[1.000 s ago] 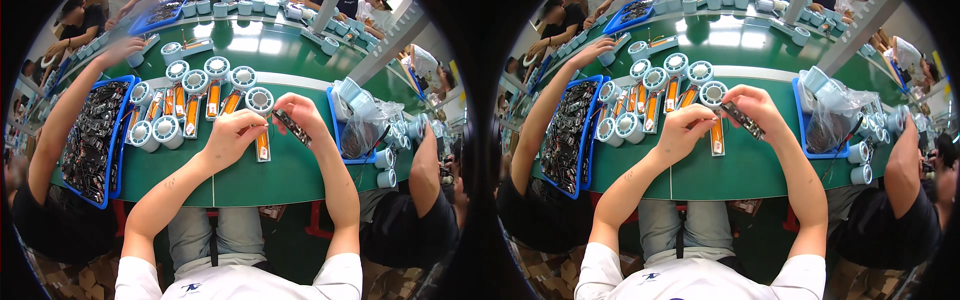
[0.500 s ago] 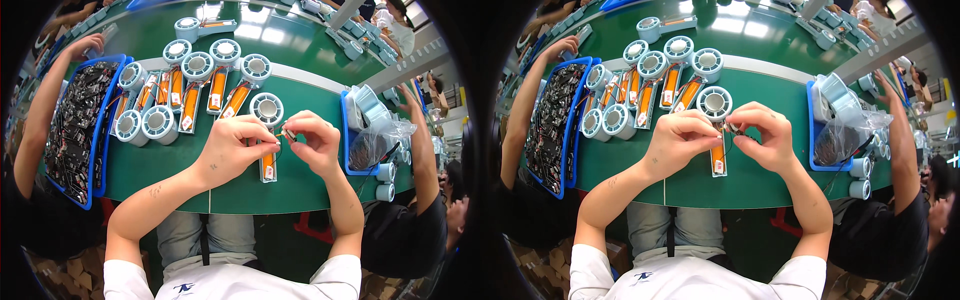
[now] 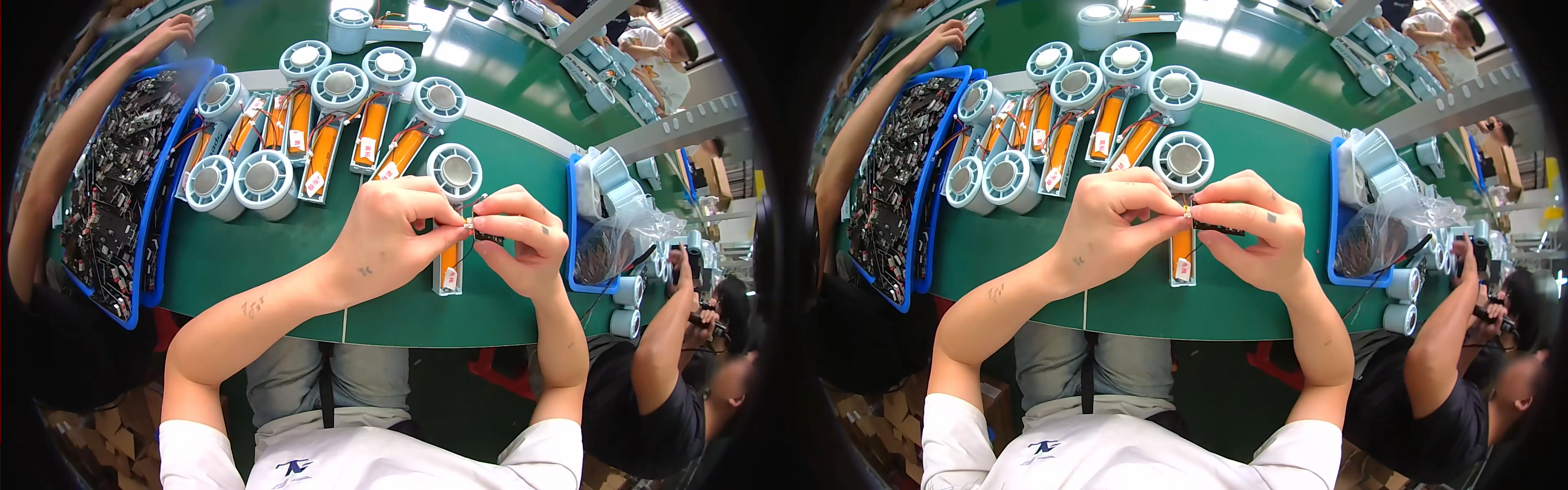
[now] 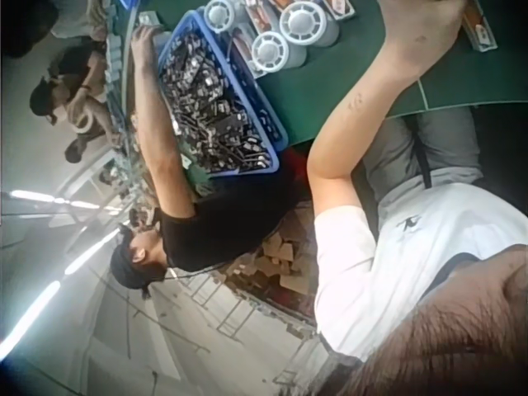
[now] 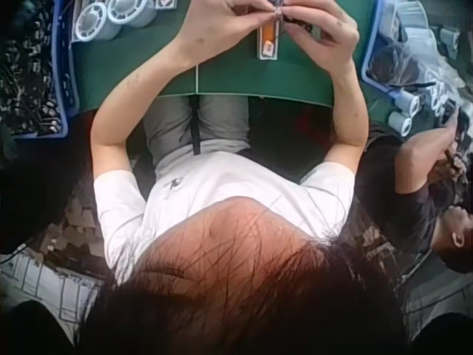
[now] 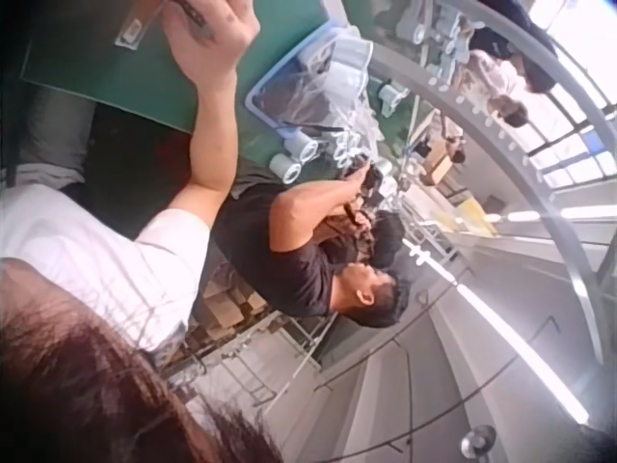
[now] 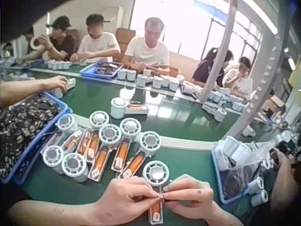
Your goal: Assembling small electronic components and motor parts on a factory production line.
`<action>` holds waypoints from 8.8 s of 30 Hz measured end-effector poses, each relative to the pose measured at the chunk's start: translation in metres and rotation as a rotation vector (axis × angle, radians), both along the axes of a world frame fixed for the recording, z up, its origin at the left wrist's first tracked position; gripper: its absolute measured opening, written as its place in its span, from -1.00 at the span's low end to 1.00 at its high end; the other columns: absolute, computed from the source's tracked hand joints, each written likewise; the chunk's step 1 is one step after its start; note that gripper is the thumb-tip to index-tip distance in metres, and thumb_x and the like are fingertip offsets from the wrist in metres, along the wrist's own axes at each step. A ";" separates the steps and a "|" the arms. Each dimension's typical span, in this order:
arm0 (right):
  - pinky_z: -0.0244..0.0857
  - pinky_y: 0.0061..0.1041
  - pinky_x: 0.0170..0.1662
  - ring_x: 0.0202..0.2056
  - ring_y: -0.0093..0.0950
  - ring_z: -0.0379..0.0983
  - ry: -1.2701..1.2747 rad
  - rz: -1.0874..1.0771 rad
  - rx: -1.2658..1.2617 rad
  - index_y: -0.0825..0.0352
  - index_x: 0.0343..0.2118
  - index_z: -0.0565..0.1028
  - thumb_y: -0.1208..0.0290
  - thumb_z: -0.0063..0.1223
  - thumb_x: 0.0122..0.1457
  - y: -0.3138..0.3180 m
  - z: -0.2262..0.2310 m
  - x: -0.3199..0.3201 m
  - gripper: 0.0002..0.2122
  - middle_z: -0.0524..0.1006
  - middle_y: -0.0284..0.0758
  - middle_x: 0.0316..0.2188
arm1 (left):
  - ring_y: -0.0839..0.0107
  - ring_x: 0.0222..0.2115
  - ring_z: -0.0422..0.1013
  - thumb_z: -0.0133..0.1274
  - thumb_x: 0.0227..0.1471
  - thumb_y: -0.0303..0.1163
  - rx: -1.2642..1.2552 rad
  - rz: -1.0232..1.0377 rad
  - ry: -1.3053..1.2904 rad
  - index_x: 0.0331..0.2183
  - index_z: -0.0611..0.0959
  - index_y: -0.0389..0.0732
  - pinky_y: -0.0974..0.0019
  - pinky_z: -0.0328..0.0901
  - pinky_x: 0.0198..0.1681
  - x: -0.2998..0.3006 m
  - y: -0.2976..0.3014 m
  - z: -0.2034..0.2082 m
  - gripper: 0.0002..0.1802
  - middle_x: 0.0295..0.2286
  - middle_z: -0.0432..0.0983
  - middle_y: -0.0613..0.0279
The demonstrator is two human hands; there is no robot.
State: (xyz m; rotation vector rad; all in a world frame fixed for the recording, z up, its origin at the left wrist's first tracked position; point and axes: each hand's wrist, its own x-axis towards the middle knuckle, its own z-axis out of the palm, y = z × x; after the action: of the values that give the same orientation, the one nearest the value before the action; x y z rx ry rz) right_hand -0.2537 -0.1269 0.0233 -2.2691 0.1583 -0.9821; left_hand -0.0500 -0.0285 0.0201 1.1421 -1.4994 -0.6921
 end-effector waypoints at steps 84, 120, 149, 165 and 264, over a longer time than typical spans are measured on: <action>0.44 -0.26 0.07 -0.02 -0.14 0.53 1.110 -0.582 -0.367 0.12 0.08 0.53 0.35 0.36 -0.19 -0.160 0.078 0.100 -0.39 0.52 -0.16 0.06 | 0.47 -0.55 0.48 0.25 0.04 -0.59 -0.296 -0.022 -0.005 -0.21 0.59 -0.24 0.41 0.39 -0.49 0.007 -0.011 -0.034 -0.75 -0.39 0.55 0.23; 0.09 -0.65 -0.53 -0.56 -0.77 0.22 0.498 -0.217 0.647 0.43 -0.44 0.58 0.42 0.11 0.25 0.023 0.034 0.002 -0.82 0.40 -0.53 -0.63 | 0.24 -0.54 0.54 0.31 -0.03 -0.29 -0.253 0.115 -0.435 -0.37 0.64 -0.15 0.24 0.41 -0.52 -0.015 0.005 -0.015 -0.79 -0.49 0.57 0.26; 0.41 -0.55 -0.27 -0.32 -0.49 0.48 -0.058 -0.644 0.216 0.35 -0.13 0.62 0.69 0.28 0.01 0.099 -0.016 -0.004 -0.69 0.53 -0.28 -0.22 | 0.28 -0.59 0.51 0.28 -0.03 -0.40 -0.330 0.048 -0.263 -0.53 0.63 -0.19 0.27 0.37 -0.55 -0.023 0.006 -0.022 -0.85 -0.59 0.55 0.28; 0.39 -0.62 -0.24 -0.21 -0.53 0.50 0.041 -0.590 0.233 0.44 -0.14 0.61 0.80 0.23 0.00 0.098 -0.011 -0.009 -0.68 0.52 -0.24 -0.13 | 0.33 -0.60 0.49 0.22 -0.12 -0.45 -0.453 0.027 -0.392 -0.52 0.55 -0.18 0.27 0.34 -0.58 -0.017 0.004 -0.027 -0.86 -0.64 0.44 0.31; 0.46 -0.39 -0.24 -0.25 -0.31 0.56 -0.012 -0.785 -0.129 0.30 -0.23 0.62 0.63 0.30 -0.01 0.096 -0.030 0.009 -0.76 0.60 -0.29 -0.25 | 0.28 -0.36 0.43 0.24 -0.03 -0.36 -0.356 0.090 -0.925 -0.41 0.66 -0.18 0.20 0.37 -0.30 -0.006 0.015 -0.008 -0.88 -0.44 0.45 0.30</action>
State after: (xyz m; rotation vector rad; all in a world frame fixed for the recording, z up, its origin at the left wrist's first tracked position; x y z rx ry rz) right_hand -0.2445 -0.0309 -0.0064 -2.3405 1.0654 -1.4131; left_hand -0.0565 -0.0138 0.0122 1.2986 -2.1933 0.2356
